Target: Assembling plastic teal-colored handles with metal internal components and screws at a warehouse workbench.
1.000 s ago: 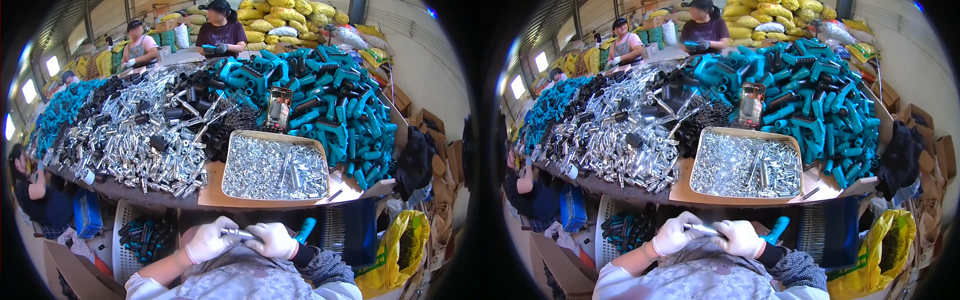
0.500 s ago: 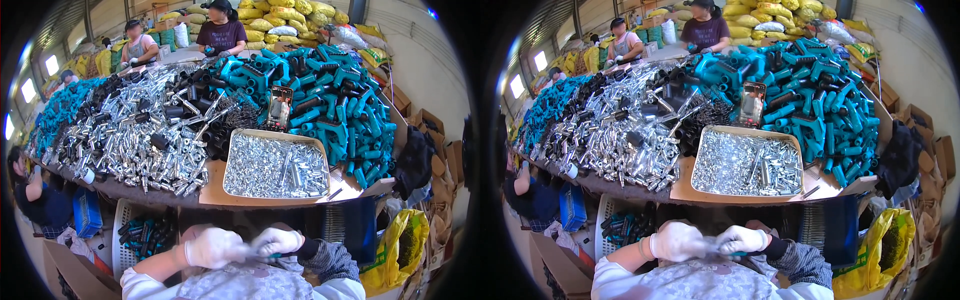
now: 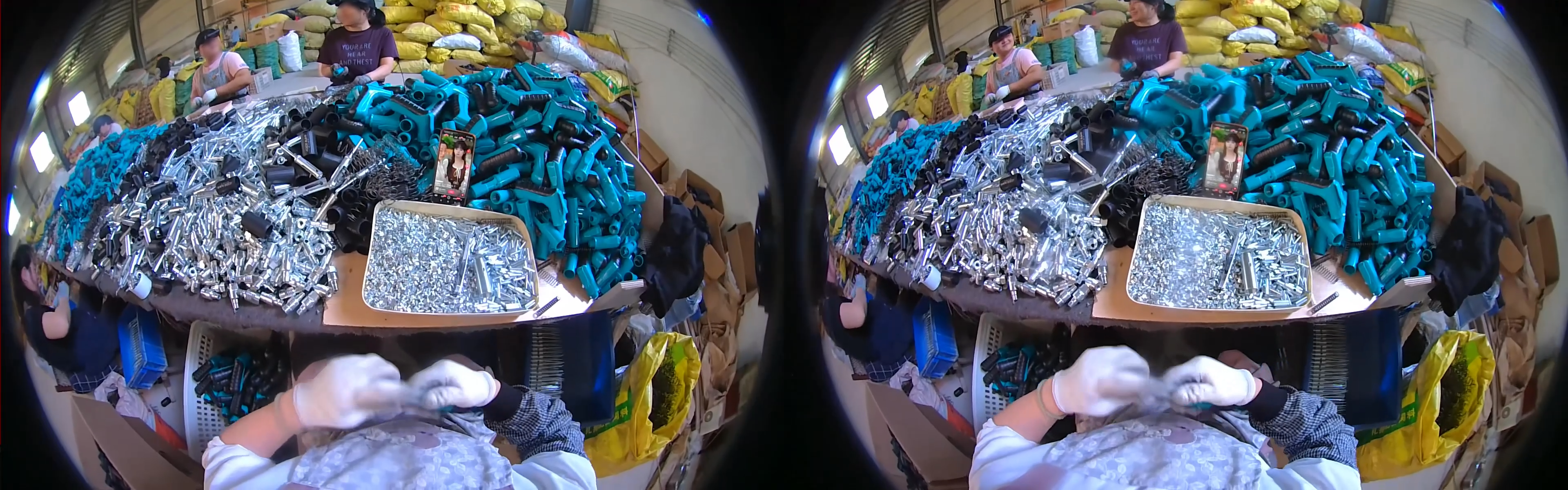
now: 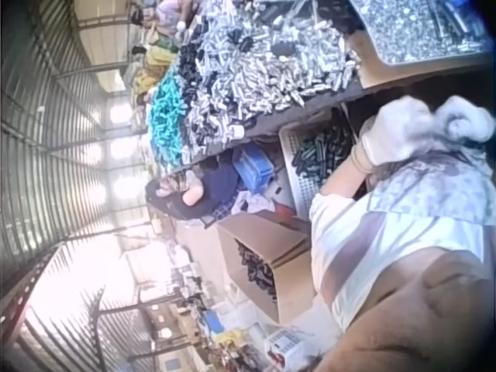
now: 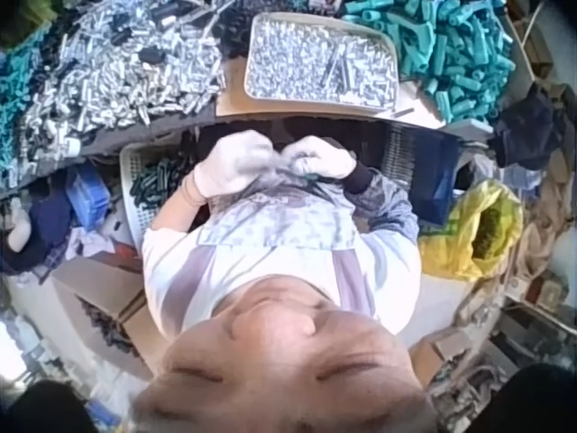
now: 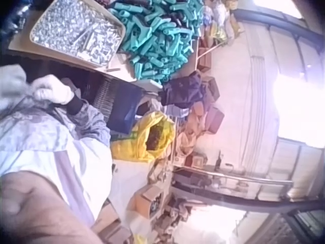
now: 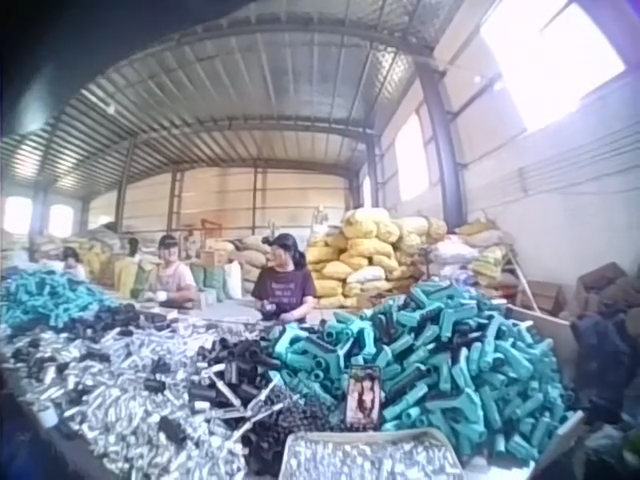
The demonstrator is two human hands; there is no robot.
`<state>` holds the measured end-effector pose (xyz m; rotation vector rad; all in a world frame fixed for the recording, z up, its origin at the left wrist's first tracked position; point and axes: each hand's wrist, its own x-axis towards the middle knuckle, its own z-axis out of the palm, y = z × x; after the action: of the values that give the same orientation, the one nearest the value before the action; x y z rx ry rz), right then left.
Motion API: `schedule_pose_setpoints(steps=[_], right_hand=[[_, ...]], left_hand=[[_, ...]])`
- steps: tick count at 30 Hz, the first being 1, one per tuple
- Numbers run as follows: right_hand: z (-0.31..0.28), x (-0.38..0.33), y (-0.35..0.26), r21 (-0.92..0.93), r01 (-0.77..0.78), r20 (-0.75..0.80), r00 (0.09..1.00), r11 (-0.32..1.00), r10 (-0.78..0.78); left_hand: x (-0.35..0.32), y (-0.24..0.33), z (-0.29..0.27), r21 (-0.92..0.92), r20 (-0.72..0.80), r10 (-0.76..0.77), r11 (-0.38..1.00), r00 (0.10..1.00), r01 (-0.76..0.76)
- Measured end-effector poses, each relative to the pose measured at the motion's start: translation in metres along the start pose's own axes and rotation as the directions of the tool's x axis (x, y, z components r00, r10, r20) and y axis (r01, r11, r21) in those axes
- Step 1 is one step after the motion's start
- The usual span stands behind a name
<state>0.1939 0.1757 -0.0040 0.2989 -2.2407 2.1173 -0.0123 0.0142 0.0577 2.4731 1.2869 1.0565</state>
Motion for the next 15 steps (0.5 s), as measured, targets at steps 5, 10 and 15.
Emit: schedule_pose_setpoints(steps=[5,10,15], right_hand=[[0.006,0.002,-0.017,0.067,0.115,-0.428,0.9,0.991,-0.076],[0.019,0.018,-0.026,0.385,0.724,-0.822,0.551,0.573,-0.143],[0.029,0.013,0.077,0.533,0.737,-0.835,0.381,0.415,0.397]], left_hand=[[-0.024,-0.007,0.02,-0.496,0.014,-0.645,0.659,0.764,0.566],[-0.057,-0.011,0.045,-0.042,0.087,-0.49,0.868,0.868,0.494],[-0.089,-0.011,0.034,-0.07,-0.069,-0.549,0.835,0.833,0.545]])
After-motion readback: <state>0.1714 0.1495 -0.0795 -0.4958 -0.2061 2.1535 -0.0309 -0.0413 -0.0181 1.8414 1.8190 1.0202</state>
